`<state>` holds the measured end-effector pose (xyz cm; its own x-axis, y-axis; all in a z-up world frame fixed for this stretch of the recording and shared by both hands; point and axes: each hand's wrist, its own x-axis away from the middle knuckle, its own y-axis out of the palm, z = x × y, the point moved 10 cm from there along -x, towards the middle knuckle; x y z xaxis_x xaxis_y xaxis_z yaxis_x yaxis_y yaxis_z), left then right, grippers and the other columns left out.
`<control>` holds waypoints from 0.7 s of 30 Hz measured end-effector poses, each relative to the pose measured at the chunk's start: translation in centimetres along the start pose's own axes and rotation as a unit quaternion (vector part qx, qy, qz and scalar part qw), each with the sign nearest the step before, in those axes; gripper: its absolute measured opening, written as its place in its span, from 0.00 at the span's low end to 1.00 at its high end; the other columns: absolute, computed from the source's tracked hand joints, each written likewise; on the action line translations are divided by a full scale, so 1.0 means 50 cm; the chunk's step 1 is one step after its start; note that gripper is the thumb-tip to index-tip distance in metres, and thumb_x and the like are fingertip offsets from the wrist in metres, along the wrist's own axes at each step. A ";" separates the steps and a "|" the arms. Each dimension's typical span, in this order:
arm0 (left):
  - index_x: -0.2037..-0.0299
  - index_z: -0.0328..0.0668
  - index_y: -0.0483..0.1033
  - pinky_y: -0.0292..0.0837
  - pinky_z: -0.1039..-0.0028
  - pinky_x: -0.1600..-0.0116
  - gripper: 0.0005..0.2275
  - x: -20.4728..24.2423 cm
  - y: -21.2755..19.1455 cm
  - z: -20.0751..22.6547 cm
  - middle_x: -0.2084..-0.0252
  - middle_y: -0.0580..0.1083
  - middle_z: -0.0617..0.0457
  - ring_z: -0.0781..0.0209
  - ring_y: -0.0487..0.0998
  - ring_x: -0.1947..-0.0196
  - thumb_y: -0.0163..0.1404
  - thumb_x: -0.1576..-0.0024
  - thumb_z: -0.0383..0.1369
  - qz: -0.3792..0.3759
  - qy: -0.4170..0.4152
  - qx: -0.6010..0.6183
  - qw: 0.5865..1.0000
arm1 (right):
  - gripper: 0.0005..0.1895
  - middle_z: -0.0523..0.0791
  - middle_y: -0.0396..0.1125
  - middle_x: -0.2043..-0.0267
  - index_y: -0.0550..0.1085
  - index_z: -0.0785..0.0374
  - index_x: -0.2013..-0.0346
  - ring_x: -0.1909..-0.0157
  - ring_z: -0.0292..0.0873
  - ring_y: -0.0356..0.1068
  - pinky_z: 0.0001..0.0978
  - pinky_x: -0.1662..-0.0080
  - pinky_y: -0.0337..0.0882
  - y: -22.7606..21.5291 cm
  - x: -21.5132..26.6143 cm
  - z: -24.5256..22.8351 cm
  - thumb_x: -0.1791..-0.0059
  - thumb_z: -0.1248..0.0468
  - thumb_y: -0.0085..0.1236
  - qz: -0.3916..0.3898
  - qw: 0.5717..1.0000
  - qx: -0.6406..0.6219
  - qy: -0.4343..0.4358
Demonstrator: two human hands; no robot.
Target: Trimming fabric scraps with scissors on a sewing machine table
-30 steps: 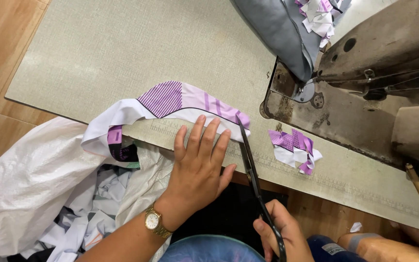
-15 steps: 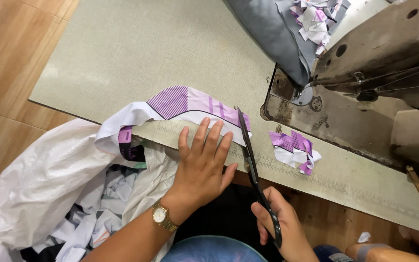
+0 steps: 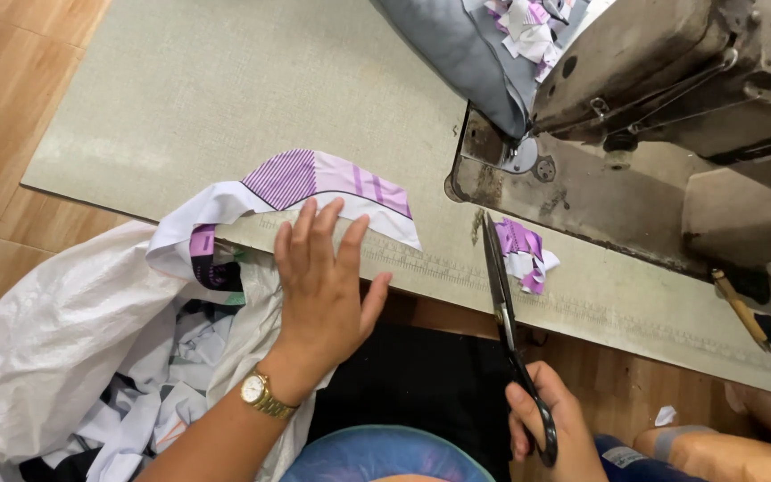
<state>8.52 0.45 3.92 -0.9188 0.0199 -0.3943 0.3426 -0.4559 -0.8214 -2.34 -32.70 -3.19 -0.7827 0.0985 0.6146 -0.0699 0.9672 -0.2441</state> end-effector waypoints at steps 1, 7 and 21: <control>0.28 0.46 0.65 0.47 0.38 0.20 0.32 0.002 -0.004 -0.003 0.24 0.58 0.41 0.37 0.53 0.21 0.58 0.39 0.50 0.007 -0.001 -0.004 1.000 | 0.14 0.53 0.60 0.88 0.67 0.66 0.63 0.87 0.49 0.61 0.41 0.78 0.66 0.018 0.011 -0.010 0.42 0.59 0.58 -0.038 0.999 -0.028 -0.016; 0.27 0.49 0.67 0.46 0.38 0.21 0.31 0.005 -0.007 -0.008 0.24 0.60 0.42 0.33 0.55 0.21 0.56 0.38 0.50 0.013 -0.006 -0.017 1.000 | 0.23 0.47 0.61 0.78 0.69 0.67 0.60 0.81 0.41 0.64 0.33 0.75 0.66 0.111 0.049 -0.047 0.44 0.48 0.58 -0.227 0.967 -0.088 -0.074; 0.26 0.50 0.67 0.46 0.38 0.20 0.31 0.009 0.004 -0.016 0.24 0.61 0.41 0.32 0.56 0.21 0.53 0.37 0.54 0.019 -0.004 -0.024 1.000 | 0.27 0.48 0.66 0.80 0.72 0.66 0.58 0.78 0.41 0.62 0.33 0.69 0.64 0.194 0.055 -0.107 0.47 0.42 0.56 -0.257 0.966 -0.007 -0.018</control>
<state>8.34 1.06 3.26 -0.9060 -0.0032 -0.4232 0.3867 -0.4128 -0.8247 -1.83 -21.78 0.15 -0.6674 -0.4035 0.6259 -0.4470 0.8893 0.0966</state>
